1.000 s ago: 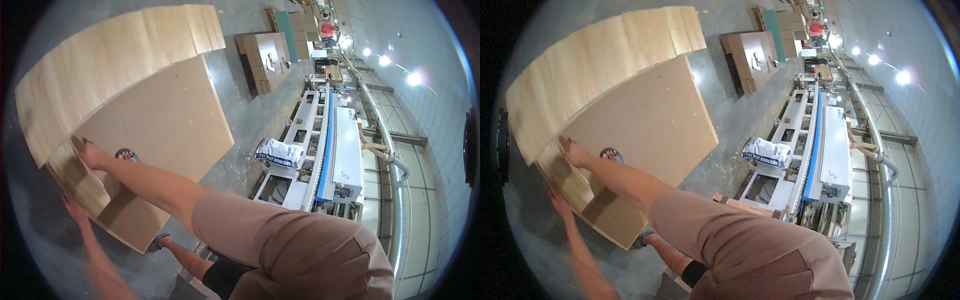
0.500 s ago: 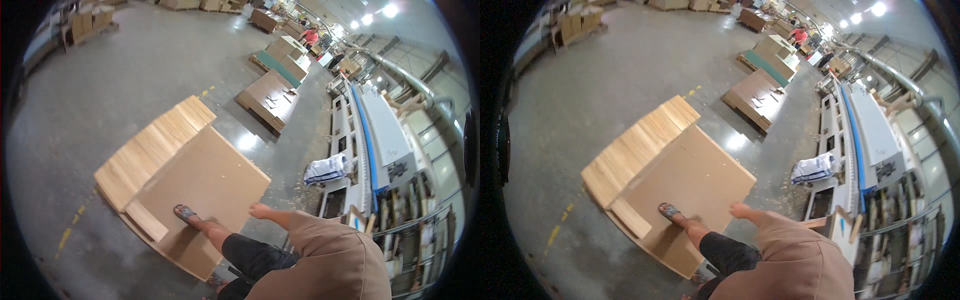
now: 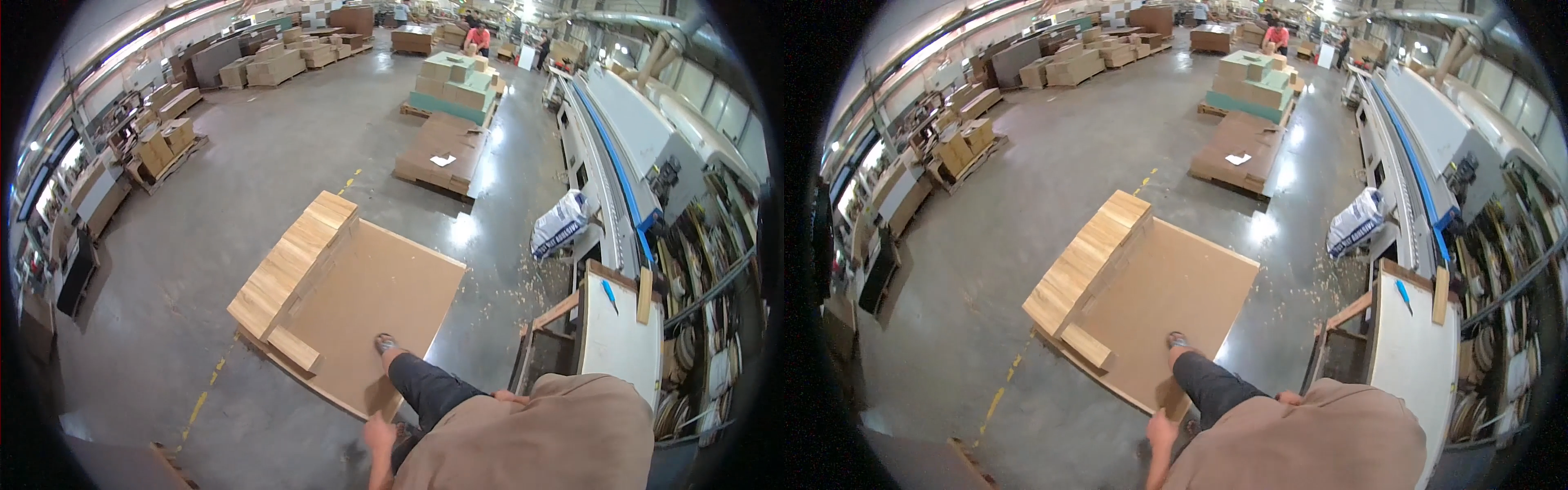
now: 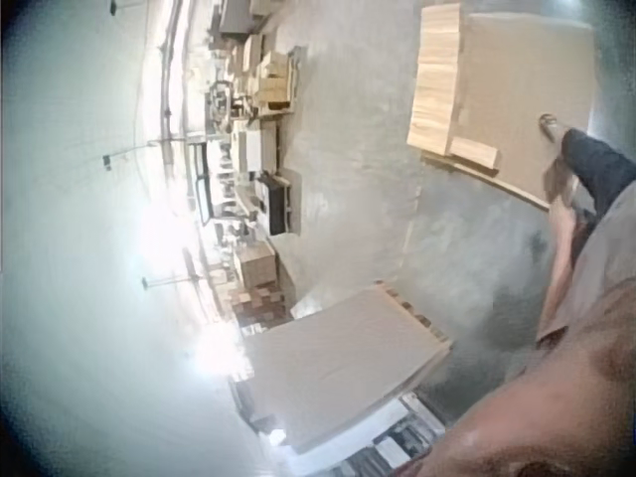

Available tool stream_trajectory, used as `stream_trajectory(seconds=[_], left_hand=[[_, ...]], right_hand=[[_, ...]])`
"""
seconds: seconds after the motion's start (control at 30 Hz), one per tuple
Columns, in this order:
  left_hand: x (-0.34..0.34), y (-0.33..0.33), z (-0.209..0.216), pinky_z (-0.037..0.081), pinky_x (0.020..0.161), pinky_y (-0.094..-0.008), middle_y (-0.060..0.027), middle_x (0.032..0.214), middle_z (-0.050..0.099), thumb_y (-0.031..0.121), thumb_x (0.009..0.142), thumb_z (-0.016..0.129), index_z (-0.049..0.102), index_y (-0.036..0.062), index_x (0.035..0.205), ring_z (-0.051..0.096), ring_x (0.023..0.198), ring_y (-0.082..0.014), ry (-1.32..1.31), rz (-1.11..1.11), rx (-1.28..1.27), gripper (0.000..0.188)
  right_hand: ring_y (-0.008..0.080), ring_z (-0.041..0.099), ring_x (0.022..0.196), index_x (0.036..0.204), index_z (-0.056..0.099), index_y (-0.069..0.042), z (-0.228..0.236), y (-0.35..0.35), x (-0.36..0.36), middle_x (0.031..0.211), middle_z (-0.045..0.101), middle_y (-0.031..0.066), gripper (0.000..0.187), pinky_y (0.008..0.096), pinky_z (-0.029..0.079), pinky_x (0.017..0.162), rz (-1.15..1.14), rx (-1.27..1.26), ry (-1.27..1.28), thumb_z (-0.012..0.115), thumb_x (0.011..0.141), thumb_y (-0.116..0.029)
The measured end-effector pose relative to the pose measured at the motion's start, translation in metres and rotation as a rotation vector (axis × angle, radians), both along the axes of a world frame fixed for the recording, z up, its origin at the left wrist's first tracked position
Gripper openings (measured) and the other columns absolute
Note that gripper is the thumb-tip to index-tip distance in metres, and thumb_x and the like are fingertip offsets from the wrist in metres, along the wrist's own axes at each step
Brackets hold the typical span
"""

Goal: The recorder gathers, organizes, and stacks light-colored wood blocks on a table and pallet in a factory setting.

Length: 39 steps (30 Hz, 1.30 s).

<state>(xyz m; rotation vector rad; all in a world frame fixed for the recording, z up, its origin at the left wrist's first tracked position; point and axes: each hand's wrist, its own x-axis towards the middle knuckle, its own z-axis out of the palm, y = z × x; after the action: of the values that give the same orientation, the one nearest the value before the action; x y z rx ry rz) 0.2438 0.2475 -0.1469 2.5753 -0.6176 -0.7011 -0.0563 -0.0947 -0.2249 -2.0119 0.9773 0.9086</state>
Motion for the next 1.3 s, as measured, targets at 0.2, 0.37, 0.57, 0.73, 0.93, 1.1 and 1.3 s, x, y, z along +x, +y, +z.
stream_trajectory(seconds=[0.2, 0.37, 0.57, 0.73, 0.93, 1.1, 1.3], left_hand=[[-0.049, -0.045, 0.023, 0.052, 0.093, -0.0487, -0.0156, 0.114, 0.069, 0.029, 0.084, 0.068, 0.060, 0.0068, 0.128, 0.066, 0.109, -0.0367, 0.054, -0.355, 0.145, 0.050], [-0.061, -0.062, -0.005, 0.051, 0.095, -0.0490, -0.0157, 0.123, 0.068, 0.027, 0.080, 0.075, 0.056, 0.0111, 0.138, 0.064, 0.115, -0.0368, 0.119, -0.488, -0.048, 0.063], [-0.062, -0.129, 0.013, 0.051, 0.095, -0.0475, -0.0198, 0.124, 0.068, 0.029, 0.074, 0.081, 0.056, 0.0065, 0.139, 0.064, 0.115, -0.0404, 0.500, -0.677, -0.121, 0.073], [-0.061, -0.186, 0.021, 0.053, 0.094, -0.0467, -0.0217, 0.118, 0.070, 0.029, 0.074, 0.082, 0.060, 0.0032, 0.134, 0.066, 0.110, -0.0408, 0.604, -0.721, -0.104, 0.068], [-0.051, -0.266, -0.020, 0.054, 0.091, -0.0447, -0.0241, 0.113, 0.072, 0.026, 0.074, 0.081, 0.065, 0.0002, 0.126, 0.070, 0.104, -0.0389, 0.325, -0.528, -0.051, 0.060], [-0.016, -0.301, -0.044, 0.055, 0.091, -0.0405, -0.0237, 0.110, 0.073, 0.025, 0.079, 0.076, 0.067, -0.0037, 0.125, 0.071, 0.101, -0.0326, 0.270, -0.123, -0.049, 0.055], [0.005, -0.316, -0.018, 0.055, 0.090, -0.0399, -0.0229, 0.111, 0.074, 0.029, 0.080, 0.075, 0.070, -0.0042, 0.122, 0.072, 0.100, -0.0312, 0.253, -0.074, 0.059, 0.054]], right_hand=[[0.0374, 0.068, 0.110, 0.116, 0.073, -0.007, 0.009, -0.032, -0.015, 0.116, 0.073, 0.0186, 0.050, 0.0433, 0.053, 0.096, -0.309, -0.113, -0.127, 0.070, 0.084, -0.045], [0.0382, 0.068, 0.106, 0.114, 0.073, -0.005, 0.022, -0.079, -0.006, 0.114, 0.071, 0.0227, 0.046, 0.0443, 0.053, 0.095, -0.462, -0.317, -0.445, 0.073, 0.086, -0.041], [0.0386, 0.065, 0.107, 0.114, 0.072, -0.007, 0.059, -0.105, -0.025, 0.115, 0.067, 0.0209, 0.040, 0.0428, 0.051, 0.097, -0.559, -0.378, -0.578, 0.074, 0.088, -0.038], [0.0365, 0.064, 0.109, 0.112, 0.071, -0.006, 0.110, -0.136, -0.066, 0.112, 0.066, 0.0191, 0.032, 0.0422, 0.050, 0.098, -0.749, -0.423, -0.774, 0.074, 0.088, -0.026], [0.0387, 0.054, 0.119, 0.117, 0.062, 0.000, 0.150, -0.182, -0.164, 0.122, 0.060, 0.0197, 0.035, 0.0442, 0.043, 0.106, -1.141, -1.022, -0.649, 0.071, 0.085, -0.010], [0.0425, 0.039, 0.137, 0.137, 0.050, 0.002, 0.123, -0.210, -0.216, 0.145, 0.043, 0.0259, 0.053, 0.0505, 0.030, 0.117, -1.399, -1.152, -0.289, 0.070, 0.093, -0.019], [0.0414, 0.033, 0.142, 0.142, 0.046, 0.002, 0.088, -0.215, -0.238, 0.148, 0.041, 0.0258, 0.060, 0.0569, 0.019, 0.122, -1.416, -1.073, 0.008, 0.065, 0.097, -0.034]])
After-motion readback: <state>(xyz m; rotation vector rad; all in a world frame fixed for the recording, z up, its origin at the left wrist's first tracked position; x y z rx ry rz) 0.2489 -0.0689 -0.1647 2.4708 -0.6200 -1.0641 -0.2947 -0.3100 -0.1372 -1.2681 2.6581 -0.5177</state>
